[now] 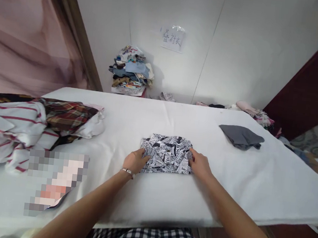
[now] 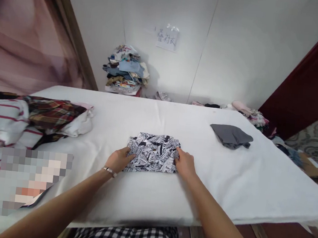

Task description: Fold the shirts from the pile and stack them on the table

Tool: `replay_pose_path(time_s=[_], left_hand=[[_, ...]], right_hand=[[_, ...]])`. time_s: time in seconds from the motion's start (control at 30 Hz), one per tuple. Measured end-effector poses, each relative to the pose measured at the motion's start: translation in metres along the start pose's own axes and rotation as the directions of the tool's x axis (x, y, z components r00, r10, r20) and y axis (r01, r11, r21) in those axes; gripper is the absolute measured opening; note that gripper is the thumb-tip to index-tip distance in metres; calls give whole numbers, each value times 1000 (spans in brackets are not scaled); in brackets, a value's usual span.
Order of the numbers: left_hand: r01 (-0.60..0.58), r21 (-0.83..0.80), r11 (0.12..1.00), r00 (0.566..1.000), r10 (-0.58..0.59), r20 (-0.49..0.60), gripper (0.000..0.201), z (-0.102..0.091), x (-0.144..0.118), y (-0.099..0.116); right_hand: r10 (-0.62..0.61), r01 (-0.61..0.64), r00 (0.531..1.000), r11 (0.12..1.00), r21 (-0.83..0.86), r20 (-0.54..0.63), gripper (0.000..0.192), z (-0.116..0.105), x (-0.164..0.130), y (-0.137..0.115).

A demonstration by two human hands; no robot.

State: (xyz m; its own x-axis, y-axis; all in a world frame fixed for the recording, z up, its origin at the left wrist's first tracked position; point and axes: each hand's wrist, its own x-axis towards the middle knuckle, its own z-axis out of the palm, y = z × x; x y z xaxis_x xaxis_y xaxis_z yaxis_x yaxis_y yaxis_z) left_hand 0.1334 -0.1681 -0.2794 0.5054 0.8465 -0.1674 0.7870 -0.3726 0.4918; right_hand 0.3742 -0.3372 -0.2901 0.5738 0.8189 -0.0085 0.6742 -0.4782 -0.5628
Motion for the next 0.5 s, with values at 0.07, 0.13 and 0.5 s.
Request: replay_pose_path(time_s=[0.07,0.13,0.5], left_hand=[[16,63,998,1000,-15,-8,25,-1,0,-3],[56,11,998,997,-55,-56,36,-6,0,-9],[152,-431,889,986,-109,123,20,-4,7,12]], right_hand=[[-34,32,999,993,-116,-16,46,-2,1,5],[30,-35,998,995,-97,-50,52,-7,0,14],[118,-113,992,988,106,-44,63,-11,10,9]])
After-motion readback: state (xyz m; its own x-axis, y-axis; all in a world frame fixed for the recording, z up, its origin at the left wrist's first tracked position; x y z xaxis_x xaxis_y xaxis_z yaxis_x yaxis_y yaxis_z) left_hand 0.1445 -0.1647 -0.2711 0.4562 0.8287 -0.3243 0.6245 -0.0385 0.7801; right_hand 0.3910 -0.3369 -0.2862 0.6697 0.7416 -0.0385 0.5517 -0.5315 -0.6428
